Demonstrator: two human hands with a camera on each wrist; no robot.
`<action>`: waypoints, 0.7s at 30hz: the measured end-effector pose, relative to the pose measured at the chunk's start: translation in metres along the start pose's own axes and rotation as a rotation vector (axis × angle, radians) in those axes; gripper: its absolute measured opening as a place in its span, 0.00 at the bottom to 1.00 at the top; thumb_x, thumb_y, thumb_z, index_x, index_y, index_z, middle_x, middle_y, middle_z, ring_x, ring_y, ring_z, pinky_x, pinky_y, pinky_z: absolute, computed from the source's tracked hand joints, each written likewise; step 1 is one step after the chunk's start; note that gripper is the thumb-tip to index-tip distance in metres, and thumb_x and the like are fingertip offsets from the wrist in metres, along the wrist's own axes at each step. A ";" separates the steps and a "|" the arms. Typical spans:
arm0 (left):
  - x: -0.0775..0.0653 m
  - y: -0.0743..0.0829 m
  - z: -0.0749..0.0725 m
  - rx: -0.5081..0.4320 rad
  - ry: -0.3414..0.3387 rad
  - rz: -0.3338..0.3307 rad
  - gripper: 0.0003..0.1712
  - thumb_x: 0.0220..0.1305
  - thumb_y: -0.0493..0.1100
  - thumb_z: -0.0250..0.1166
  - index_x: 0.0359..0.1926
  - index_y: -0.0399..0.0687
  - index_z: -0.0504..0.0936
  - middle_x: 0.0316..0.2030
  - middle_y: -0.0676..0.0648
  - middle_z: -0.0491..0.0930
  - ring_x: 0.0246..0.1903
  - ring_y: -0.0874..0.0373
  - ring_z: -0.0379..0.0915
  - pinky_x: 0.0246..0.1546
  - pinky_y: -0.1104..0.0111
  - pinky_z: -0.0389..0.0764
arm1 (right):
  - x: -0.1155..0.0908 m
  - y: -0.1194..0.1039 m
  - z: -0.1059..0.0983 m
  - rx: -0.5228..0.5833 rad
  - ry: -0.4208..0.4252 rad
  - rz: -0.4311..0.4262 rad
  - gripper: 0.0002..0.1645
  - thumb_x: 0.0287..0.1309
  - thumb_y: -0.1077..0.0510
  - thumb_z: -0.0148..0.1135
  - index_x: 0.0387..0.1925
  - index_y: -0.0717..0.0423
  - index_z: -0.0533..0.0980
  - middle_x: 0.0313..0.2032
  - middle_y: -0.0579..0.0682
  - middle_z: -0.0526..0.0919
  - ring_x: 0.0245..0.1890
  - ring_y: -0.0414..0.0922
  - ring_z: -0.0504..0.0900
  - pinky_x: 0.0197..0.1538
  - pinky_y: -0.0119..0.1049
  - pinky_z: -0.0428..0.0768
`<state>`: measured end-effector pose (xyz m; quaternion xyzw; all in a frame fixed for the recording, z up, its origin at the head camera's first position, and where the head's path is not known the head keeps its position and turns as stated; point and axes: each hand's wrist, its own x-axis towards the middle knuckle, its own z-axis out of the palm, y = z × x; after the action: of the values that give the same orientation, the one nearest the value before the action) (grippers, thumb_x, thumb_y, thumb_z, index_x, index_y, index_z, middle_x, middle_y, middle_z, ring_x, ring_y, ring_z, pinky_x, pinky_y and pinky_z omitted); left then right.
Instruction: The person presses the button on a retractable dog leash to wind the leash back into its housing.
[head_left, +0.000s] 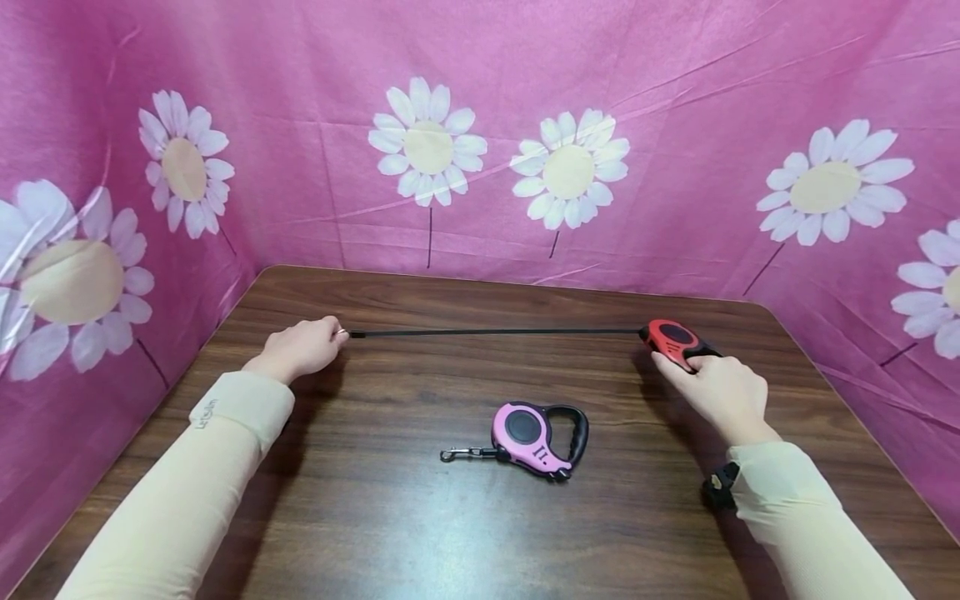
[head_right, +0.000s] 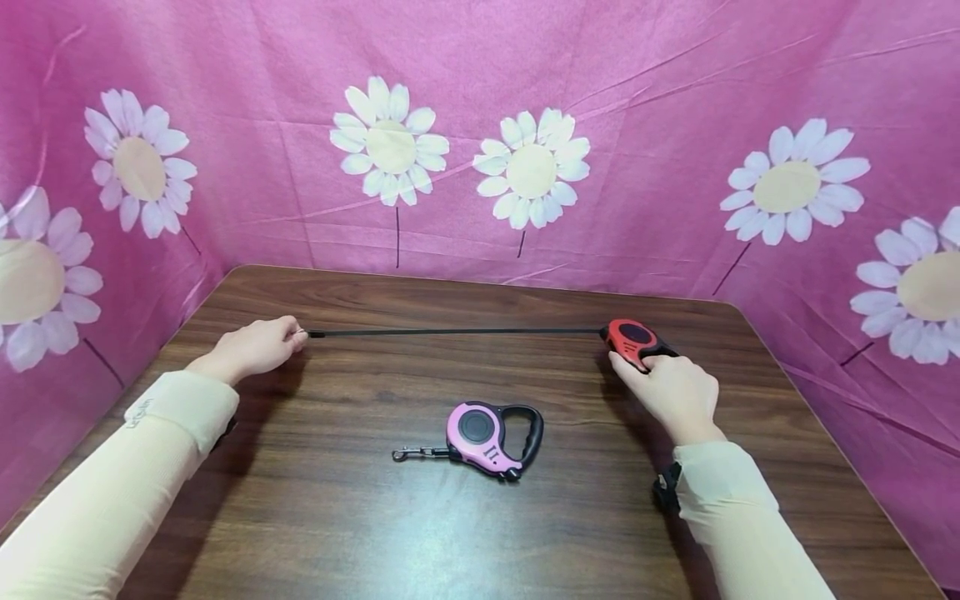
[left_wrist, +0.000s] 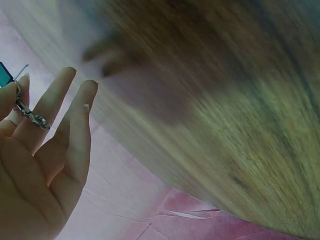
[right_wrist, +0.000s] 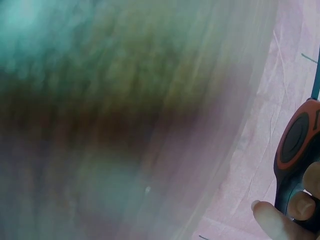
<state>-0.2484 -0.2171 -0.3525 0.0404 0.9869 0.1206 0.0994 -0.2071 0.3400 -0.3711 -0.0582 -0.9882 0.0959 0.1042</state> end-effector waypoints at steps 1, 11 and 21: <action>0.000 0.001 0.000 -0.008 0.004 0.002 0.18 0.75 0.53 0.44 0.47 0.48 0.74 0.48 0.38 0.80 0.51 0.34 0.76 0.43 0.40 0.73 | 0.000 0.000 0.001 0.000 0.006 -0.008 0.39 0.59 0.21 0.45 0.15 0.46 0.72 0.18 0.55 0.78 0.19 0.51 0.75 0.19 0.42 0.61; -0.002 0.009 0.000 -0.059 0.061 0.031 0.17 0.76 0.52 0.45 0.47 0.50 0.76 0.43 0.47 0.85 0.50 0.39 0.79 0.44 0.41 0.73 | 0.001 -0.004 0.004 0.006 0.042 -0.038 0.39 0.59 0.21 0.47 0.12 0.46 0.68 0.14 0.49 0.72 0.16 0.48 0.70 0.19 0.41 0.60; -0.001 0.018 0.002 -0.102 0.123 0.046 0.16 0.76 0.53 0.46 0.47 0.52 0.77 0.36 0.53 0.87 0.48 0.43 0.81 0.44 0.42 0.73 | 0.001 -0.009 0.004 0.016 0.042 -0.048 0.39 0.60 0.22 0.47 0.11 0.46 0.66 0.13 0.48 0.71 0.16 0.47 0.70 0.20 0.40 0.60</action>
<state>-0.2461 -0.1994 -0.3494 0.0506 0.9825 0.1752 0.0376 -0.2102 0.3308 -0.3730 -0.0355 -0.9861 0.1002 0.1276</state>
